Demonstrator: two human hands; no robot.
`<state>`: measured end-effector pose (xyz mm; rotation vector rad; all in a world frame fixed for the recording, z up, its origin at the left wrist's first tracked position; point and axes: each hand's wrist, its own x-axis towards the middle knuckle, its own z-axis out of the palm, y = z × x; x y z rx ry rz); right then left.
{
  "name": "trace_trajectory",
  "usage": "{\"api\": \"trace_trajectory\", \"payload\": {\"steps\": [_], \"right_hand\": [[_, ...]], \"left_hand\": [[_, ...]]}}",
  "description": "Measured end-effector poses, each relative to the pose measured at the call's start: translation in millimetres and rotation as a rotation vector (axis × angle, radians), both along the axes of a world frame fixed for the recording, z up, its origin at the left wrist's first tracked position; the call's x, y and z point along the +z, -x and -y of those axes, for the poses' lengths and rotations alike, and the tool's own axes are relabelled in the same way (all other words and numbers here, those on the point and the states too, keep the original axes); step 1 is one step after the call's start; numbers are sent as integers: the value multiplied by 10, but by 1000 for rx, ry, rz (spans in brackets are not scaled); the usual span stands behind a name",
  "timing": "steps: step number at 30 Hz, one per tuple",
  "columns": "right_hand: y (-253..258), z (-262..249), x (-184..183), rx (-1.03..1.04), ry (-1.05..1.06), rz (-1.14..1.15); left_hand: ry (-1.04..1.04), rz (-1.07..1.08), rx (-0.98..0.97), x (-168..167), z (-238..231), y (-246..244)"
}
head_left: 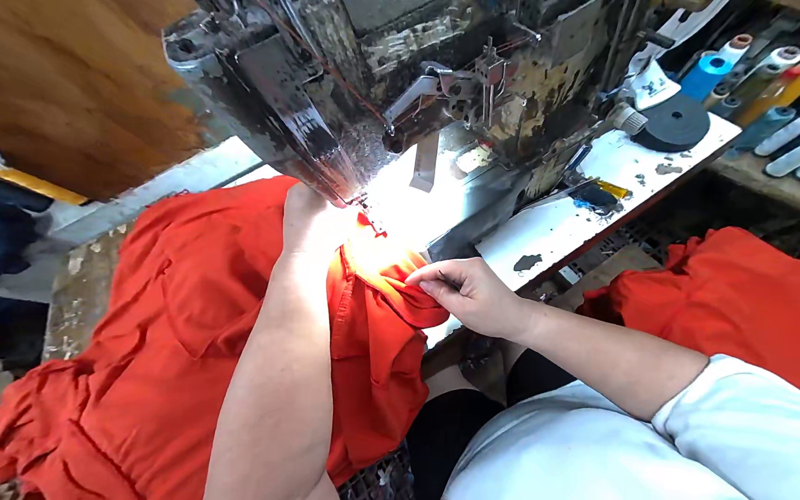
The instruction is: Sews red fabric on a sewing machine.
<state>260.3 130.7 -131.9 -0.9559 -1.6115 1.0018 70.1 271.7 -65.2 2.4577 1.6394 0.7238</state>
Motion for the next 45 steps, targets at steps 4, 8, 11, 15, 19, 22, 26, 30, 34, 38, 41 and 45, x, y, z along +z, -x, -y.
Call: {"api": "trace_trajectory", "payload": {"steps": [4, 8, 11, 15, 19, 22, 26, 30, 34, 38, 41, 45], "right_hand": [[53, -1, 15, 29, 16, -20], [93, -91, -17, 3, 16, -3], [107, -163, -8, -29, 36, 24], [26, -32, 49, 9, 30, 9], [-89, 162, 100, 44, 57, -10], [-138, 116, 176, 96, 23, 101], [-190, 17, 418, 201, -372, 285], [-252, 74, 616, 348, -644, 357], [-532, 364, 444, 328, -506, 521], [-627, 602, 193, 224, -423, 404], [-532, 540, 93, 192, -405, 366], [-385, 248, 42, 151, -398, 360]], "left_hand": [[-34, -102, -56, 23, -57, 52], [300, 44, 139, 352, 242, -225], [118, 76, -27, 134, -29, 74], [-92, -150, -46, 221, 161, 121], [-22, -168, -370, 37, 1112, 194], [-45, -75, -469, -134, 1399, 324], [-52, 302, -587, 236, 1764, 273], [-246, 139, -433, -6, 1629, 125], [-449, -188, -388, -423, 1496, 311], [-450, -246, -381, -267, 1687, 337], [-445, -296, -370, -230, 1579, 355], [-426, -367, -367, -59, 1312, 372]]}}
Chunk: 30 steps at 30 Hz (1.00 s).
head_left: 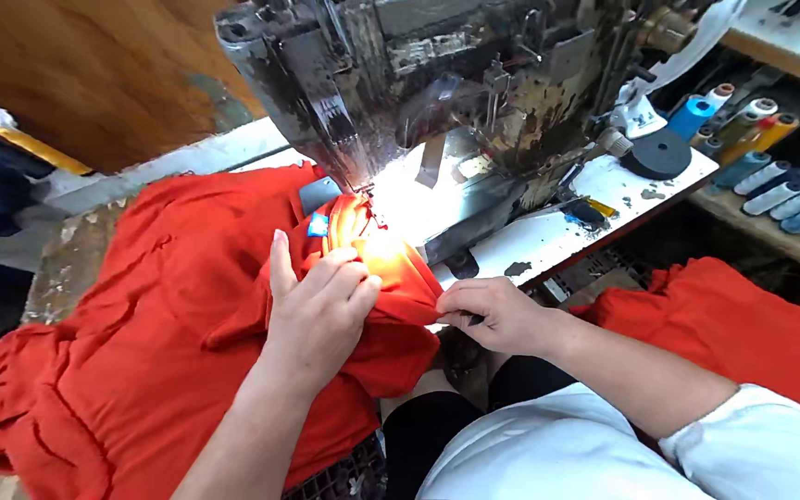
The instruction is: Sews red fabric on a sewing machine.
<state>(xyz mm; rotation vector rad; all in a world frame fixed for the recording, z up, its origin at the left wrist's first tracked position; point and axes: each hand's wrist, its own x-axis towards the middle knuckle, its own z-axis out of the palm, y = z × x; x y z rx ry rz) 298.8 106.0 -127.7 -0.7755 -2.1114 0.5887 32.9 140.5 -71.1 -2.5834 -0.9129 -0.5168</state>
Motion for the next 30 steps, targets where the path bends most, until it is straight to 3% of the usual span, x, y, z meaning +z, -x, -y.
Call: {"api": "trace_trajectory", "payload": {"steps": [3, 7, 11, 13, 15, 18, 22, 25, 30], "right_hand": [[126, -248, 25, -49, -15, -7], [274, -559, 122, -86, 16, 9], [384, -729, 380, -75, 164, 20], [404, -766, 504, -65, 230, 88], [402, -716, 621, -26, 276, 174], [372, -385, 724, 50, 235, 257], [117, 22, 461, 25, 144, 138], [57, 93, 187, -3, 164, -2], [192, -135, 149, -56, 175, -43]], "left_hand": [[76, -52, 40, 97, -245, 42], [56, -54, 63, -160, -684, 357], [166, -273, 262, 407, -506, 221], [129, -228, 288, 402, -389, 273], [21, -54, 219, 231, -273, 246], [91, 59, 72, 170, 29, -140], [140, 150, -153, -196, -18, -21], [150, 66, -140, -125, 51, 40], [97, -45, -66, 106, -72, 8]]}}
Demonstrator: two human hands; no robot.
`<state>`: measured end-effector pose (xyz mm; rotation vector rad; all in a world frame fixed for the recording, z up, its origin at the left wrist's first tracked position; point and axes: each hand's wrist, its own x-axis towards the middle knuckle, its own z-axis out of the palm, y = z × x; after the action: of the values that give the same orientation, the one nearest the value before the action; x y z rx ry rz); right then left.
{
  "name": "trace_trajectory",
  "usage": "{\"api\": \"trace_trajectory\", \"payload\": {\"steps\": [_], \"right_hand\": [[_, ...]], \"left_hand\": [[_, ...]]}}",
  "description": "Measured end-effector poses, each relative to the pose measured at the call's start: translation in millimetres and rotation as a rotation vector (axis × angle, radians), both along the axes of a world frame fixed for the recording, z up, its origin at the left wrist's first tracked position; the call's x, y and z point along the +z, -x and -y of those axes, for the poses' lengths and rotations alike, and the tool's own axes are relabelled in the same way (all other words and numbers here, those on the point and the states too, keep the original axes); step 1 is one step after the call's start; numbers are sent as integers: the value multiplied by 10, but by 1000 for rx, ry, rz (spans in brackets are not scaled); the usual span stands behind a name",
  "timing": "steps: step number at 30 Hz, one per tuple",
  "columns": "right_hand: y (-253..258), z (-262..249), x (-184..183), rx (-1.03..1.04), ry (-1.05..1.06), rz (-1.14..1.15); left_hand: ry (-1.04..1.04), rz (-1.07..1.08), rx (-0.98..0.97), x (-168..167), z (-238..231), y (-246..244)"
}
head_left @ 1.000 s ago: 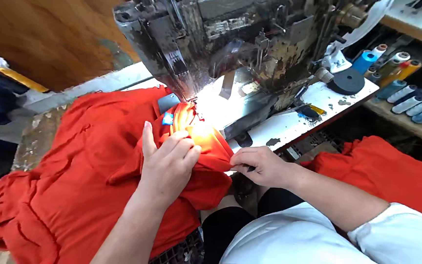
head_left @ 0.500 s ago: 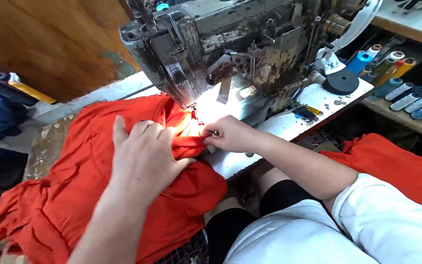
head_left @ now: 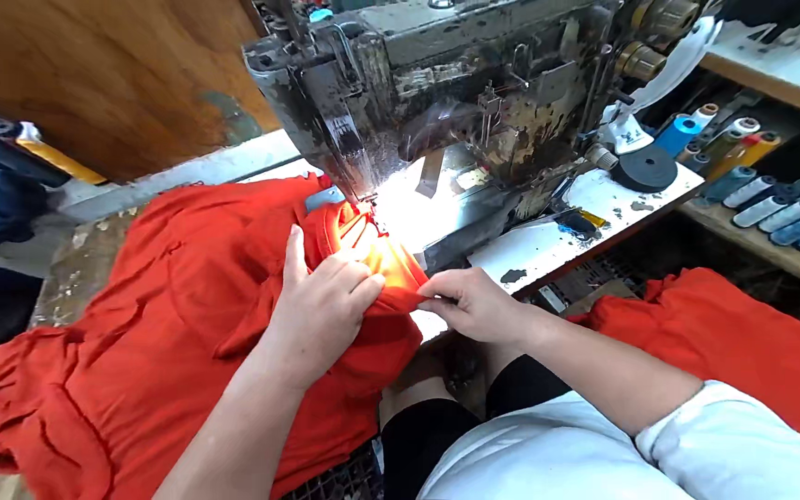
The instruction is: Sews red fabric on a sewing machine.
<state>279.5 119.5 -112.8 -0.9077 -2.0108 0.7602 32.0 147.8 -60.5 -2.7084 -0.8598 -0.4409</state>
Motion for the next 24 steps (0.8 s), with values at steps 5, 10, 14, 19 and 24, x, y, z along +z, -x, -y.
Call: {"api": "trace_trajectory", "payload": {"steps": [5, 10, 14, 19, 24], "right_hand": [[162, -406, 89, -31, 49, 56], [167, -428, 288, 2, 199, 75], [-6, -32, 165, 12, 123, 59], [-109, 158, -80, -9, -15, -77], [63, -73, -95, -82, -50, -83]], "left_hand": [[34, -10, 121, 46, -306, 34], [118, -3, 117, 79, -263, -99], [182, 2, -79, -15, -94, -82], [170, 18, -49, 4, -36, 110], [105, -20, 8, 88, -255, 127]]}}
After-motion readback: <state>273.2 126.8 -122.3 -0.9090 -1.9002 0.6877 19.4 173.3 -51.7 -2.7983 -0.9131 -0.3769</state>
